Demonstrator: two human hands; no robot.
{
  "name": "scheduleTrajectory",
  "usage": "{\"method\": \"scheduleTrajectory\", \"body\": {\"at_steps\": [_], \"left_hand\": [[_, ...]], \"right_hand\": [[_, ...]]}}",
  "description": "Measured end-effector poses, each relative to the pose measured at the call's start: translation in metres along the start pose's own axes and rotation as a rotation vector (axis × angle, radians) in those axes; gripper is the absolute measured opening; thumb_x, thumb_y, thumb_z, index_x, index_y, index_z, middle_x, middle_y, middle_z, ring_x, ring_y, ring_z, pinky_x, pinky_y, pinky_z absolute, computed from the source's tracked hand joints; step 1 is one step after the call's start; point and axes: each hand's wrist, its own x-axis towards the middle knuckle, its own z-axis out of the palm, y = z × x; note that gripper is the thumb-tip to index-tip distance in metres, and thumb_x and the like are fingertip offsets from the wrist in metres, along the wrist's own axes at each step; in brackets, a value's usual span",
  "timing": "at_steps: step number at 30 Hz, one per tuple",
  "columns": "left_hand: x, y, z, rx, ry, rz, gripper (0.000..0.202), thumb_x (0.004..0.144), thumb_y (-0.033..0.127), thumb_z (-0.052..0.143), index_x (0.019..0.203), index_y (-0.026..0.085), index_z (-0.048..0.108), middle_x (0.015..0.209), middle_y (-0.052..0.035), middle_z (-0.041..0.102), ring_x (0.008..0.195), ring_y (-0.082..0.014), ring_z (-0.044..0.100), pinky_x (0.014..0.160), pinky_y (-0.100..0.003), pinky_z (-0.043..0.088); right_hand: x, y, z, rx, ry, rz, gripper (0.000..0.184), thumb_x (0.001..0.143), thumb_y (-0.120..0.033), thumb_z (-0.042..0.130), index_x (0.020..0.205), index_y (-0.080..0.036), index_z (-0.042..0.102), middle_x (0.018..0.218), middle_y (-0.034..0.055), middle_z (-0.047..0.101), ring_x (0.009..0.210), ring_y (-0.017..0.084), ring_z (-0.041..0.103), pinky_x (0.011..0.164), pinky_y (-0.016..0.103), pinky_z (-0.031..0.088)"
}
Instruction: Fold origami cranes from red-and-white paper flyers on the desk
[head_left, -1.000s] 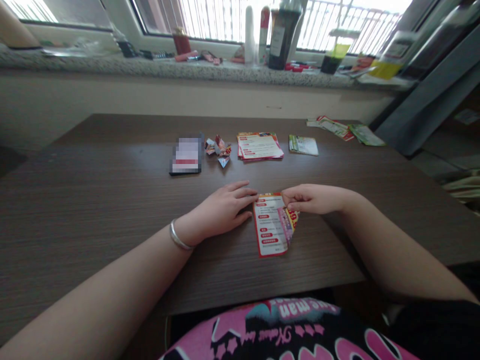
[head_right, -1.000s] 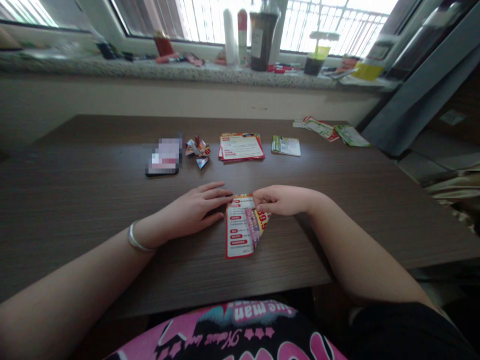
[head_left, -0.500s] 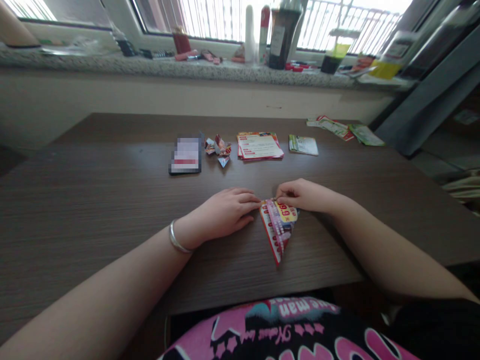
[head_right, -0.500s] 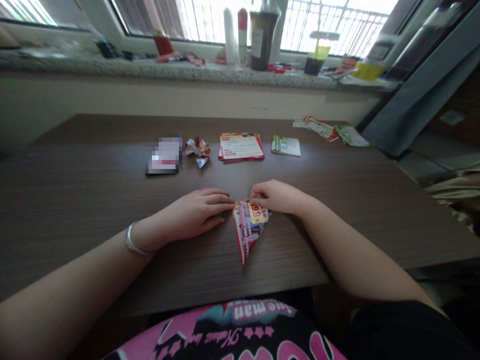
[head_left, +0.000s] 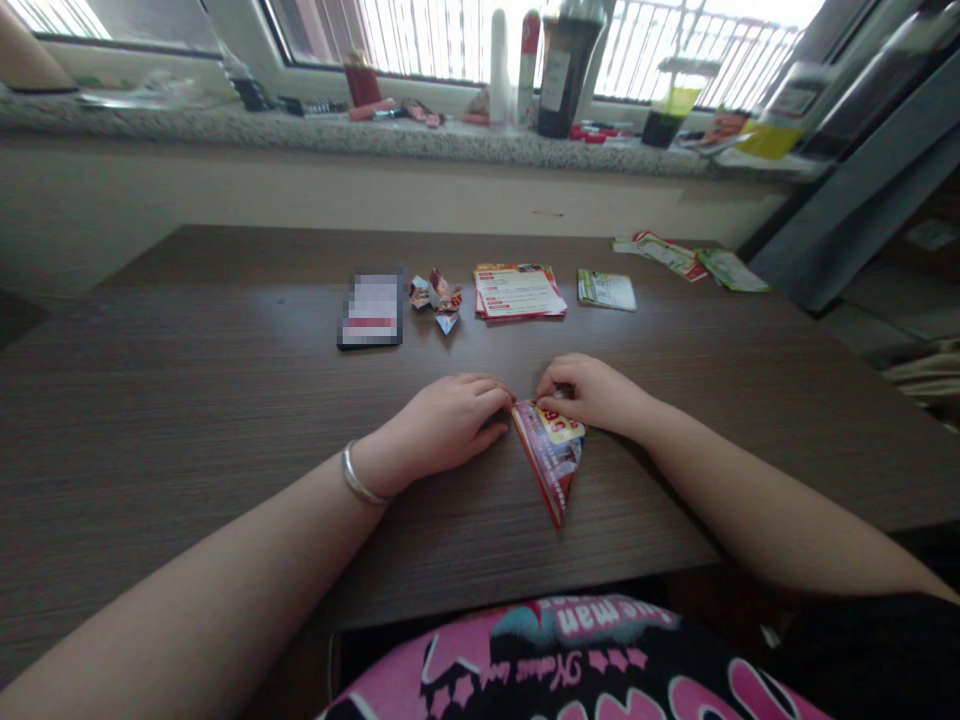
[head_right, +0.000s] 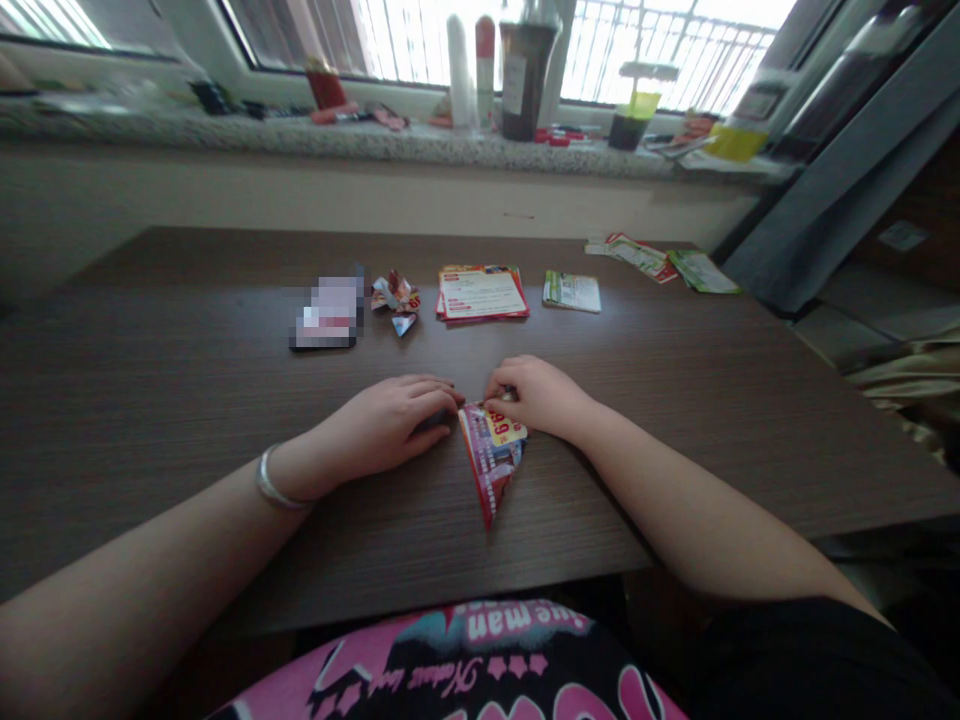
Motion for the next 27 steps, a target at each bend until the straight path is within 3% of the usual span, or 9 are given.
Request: {"method": "scheduleTrajectory", "body": {"at_steps": [6, 13, 27], "left_hand": [[-0.001, -0.006, 0.003, 0.019, 0.069, -0.016, 0.03, 0.088, 0.03, 0.058, 0.116, 0.017, 0.061, 0.121, -0.0079, 0.064, 0.121, -0.0264, 0.054, 0.106, -0.043, 0.043], [0.001, -0.007, 0.003, -0.013, 0.094, -0.031, 0.019, 0.089, 0.033, 0.059, 0.101, 0.019, 0.064, 0.115, -0.0066, 0.066, 0.119, -0.0263, 0.055, 0.103, -0.042, 0.045], [0.005, -0.01, 0.011, -0.144, 0.115, -0.086, 0.012, 0.088, 0.03, 0.062, 0.093, 0.019, 0.063, 0.112, -0.0071, 0.065, 0.112, -0.0234, 0.058, 0.099, -0.041, 0.047]], "right_hand": [[0.001, -0.001, 0.003, -0.028, 0.027, -0.047, 0.006, 0.081, -0.023, 0.067, 0.079, -0.017, 0.068, 0.076, 0.0024, 0.062, 0.075, 0.016, 0.055, 0.073, 0.028, 0.039], [0.005, -0.005, 0.006, -0.039, 0.019, -0.115, 0.006, 0.083, -0.023, 0.066, 0.08, -0.018, 0.067, 0.081, 0.0032, 0.065, 0.081, 0.017, 0.057, 0.078, 0.03, 0.04], [0.007, -0.013, 0.008, -0.048, 0.034, -0.06, 0.007, 0.082, -0.025, 0.067, 0.085, -0.019, 0.069, 0.088, 0.004, 0.065, 0.086, 0.018, 0.056, 0.082, 0.031, 0.04]]}}
